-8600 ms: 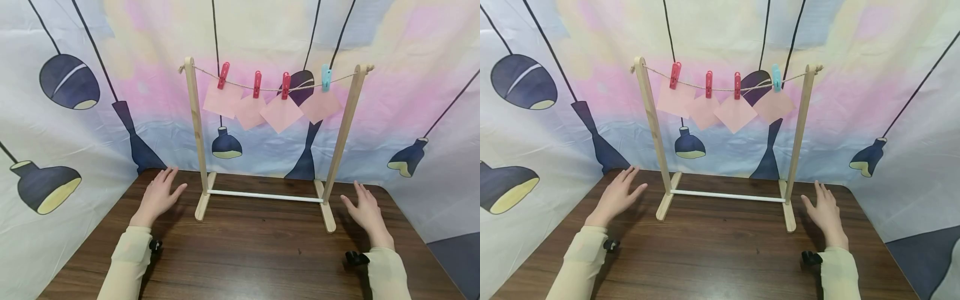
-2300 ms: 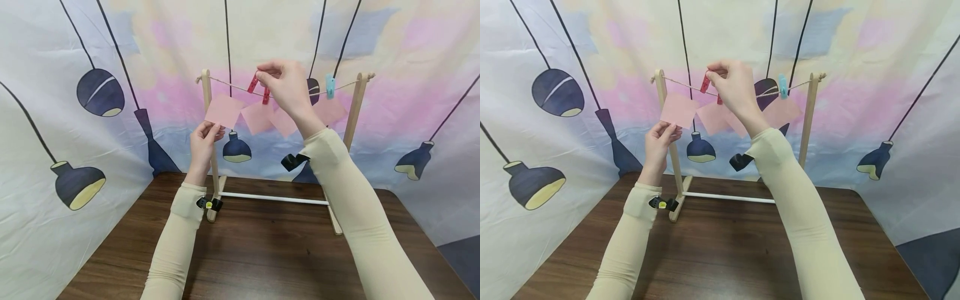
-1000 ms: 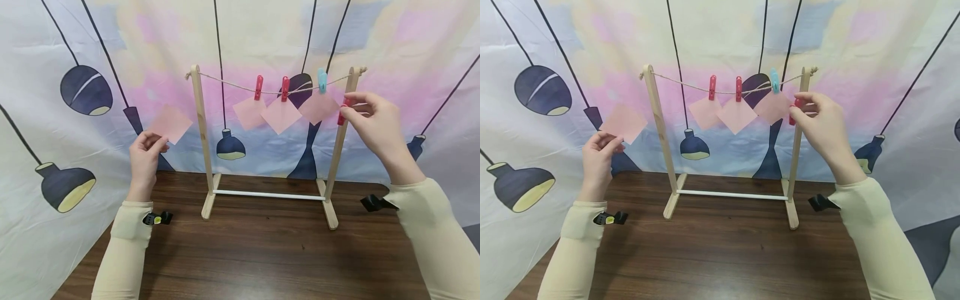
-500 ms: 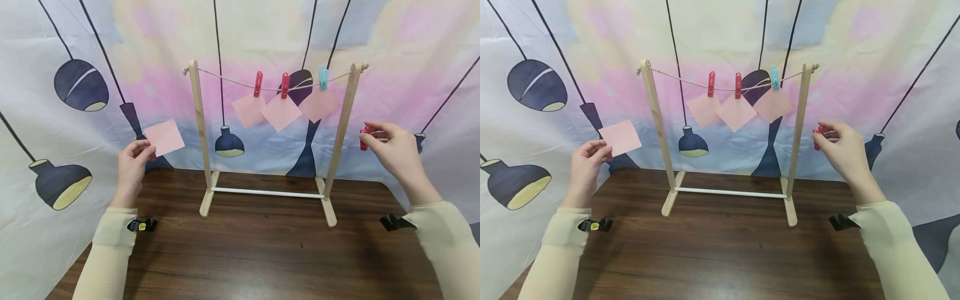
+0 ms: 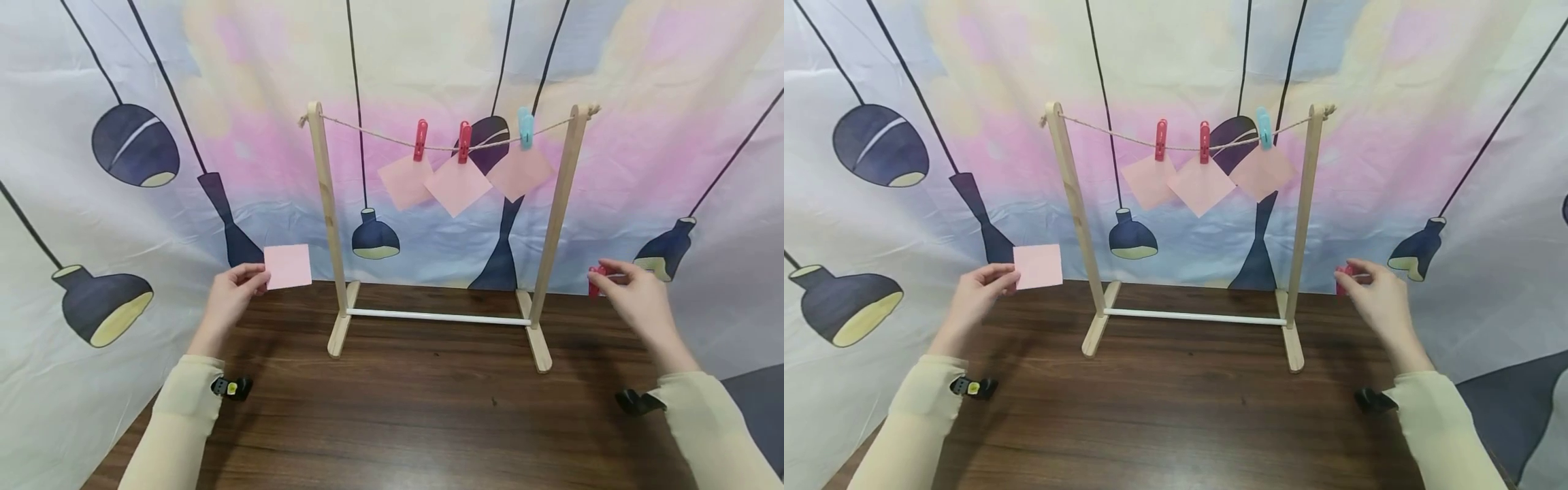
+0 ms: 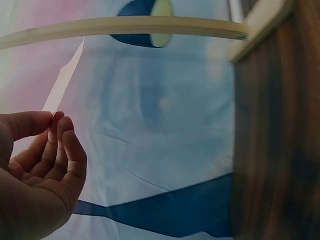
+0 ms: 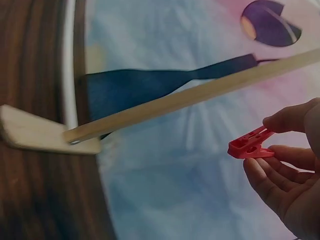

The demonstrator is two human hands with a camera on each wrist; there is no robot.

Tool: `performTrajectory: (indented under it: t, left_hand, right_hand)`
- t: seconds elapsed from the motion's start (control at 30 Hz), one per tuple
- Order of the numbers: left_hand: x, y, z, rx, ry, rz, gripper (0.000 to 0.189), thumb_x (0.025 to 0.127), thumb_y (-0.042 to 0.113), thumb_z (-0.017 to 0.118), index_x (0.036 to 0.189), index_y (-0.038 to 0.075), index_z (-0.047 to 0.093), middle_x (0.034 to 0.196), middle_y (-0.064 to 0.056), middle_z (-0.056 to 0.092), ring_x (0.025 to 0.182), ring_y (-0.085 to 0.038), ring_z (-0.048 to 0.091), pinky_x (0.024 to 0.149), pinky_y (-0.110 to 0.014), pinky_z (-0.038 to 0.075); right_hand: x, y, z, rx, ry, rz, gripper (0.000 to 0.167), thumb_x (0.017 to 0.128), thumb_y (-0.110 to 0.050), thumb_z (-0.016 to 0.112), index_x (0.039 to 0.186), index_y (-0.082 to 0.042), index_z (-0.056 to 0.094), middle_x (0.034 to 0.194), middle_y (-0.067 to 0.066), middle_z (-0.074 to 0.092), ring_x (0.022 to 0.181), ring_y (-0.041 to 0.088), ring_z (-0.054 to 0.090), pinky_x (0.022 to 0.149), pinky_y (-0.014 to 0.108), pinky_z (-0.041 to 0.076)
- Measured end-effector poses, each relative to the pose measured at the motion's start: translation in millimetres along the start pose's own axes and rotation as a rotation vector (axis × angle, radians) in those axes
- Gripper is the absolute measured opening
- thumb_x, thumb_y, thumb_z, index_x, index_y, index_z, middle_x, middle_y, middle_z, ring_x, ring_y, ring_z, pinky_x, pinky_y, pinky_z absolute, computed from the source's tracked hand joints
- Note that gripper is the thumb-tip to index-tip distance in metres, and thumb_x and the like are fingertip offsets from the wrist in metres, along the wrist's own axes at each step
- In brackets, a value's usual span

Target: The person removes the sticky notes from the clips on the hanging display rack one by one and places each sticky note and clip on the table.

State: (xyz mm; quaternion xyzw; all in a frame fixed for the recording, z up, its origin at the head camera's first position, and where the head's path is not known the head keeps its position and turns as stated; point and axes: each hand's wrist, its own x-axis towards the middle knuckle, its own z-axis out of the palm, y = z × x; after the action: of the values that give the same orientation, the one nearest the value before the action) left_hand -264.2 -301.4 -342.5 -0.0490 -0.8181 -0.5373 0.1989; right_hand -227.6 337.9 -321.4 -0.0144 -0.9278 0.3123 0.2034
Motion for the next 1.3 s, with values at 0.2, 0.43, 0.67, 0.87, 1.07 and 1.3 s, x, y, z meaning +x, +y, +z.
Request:
performTrajectory:
  t: [0.2,0.43,0.67,0.87,1.07,1.3]
  left_hand:
    - [-7.1,-21.2,-1.1,0.142,-0.073,-0.006,0.034,0.099,0.018,0.066,0.117,-0.012,0.066,0.077,0.003,0.067,0.069,-0.007,0.059,0.063,-0.019,0.048]
    - [-11.5,-41.8,1.2,0.265,-0.185,-0.044,0.035,0.101,0.019,0.064,0.118,-0.011,0.066,0.085,-0.013,0.069,0.075,-0.015,0.061,0.067,-0.026,0.051]
    - [-14.5,-55.7,2.2,0.299,-0.234,-0.083,0.036,0.101,0.020,0.065,0.119,-0.011,0.066,0.084,-0.010,0.070,0.082,-0.029,0.066,0.071,-0.033,0.056]
    - [-17.7,-69.4,5.0,0.294,-0.266,-0.113,0.033,0.099,0.016,0.066,0.115,-0.012,0.066,0.083,-0.011,0.070,0.079,-0.028,0.067,0.070,-0.037,0.057]
    - [-16.5,-80.0,9.1,0.295,-0.309,-0.104,0.028,0.097,0.011,0.067,0.112,-0.013,0.067,0.080,-0.011,0.069,0.074,-0.024,0.066,0.065,-0.031,0.056]
    - [-17.5,-87.3,12.6,0.317,-0.360,-0.138,0.026,0.097,0.010,0.066,0.112,-0.012,0.068,0.079,-0.008,0.068,0.073,-0.023,0.064,0.065,-0.032,0.055]
  right_hand:
    - [-11.0,24,18,-0.044,-0.030,0.038,0.065,0.101,-0.048,0.057,0.139,0.005,0.055,0.119,0.035,0.063,0.106,0.051,0.059,0.068,0.044,0.048]
    - [-23.5,46,43,-0.061,-0.076,0.028,0.058,0.101,-0.042,0.058,0.130,0.008,0.061,0.115,0.033,0.065,0.104,0.053,0.059,0.080,0.060,0.048]
    - [-33.9,60,61,-0.069,-0.143,0.050,0.056,0.101,-0.038,0.059,0.128,0.011,0.060,0.107,0.028,0.070,0.097,0.047,0.064,0.074,0.053,0.050]
    - [-37.6,69,69,-0.068,-0.212,0.072,0.057,0.101,-0.038,0.058,0.128,0.012,0.059,0.108,0.031,0.068,0.092,0.043,0.065,0.068,0.043,0.051]
    - [-39.9,77,74,-0.081,-0.262,0.099,0.055,0.101,-0.033,0.059,0.126,0.015,0.059,0.116,0.036,0.064,0.101,0.050,0.061,0.077,0.054,0.052]
    - [-39.5,81,76,-0.104,-0.335,0.091,0.053,0.100,-0.030,0.060,0.124,0.018,0.059,0.118,0.038,0.062,0.107,0.056,0.057,0.085,0.062,0.050]
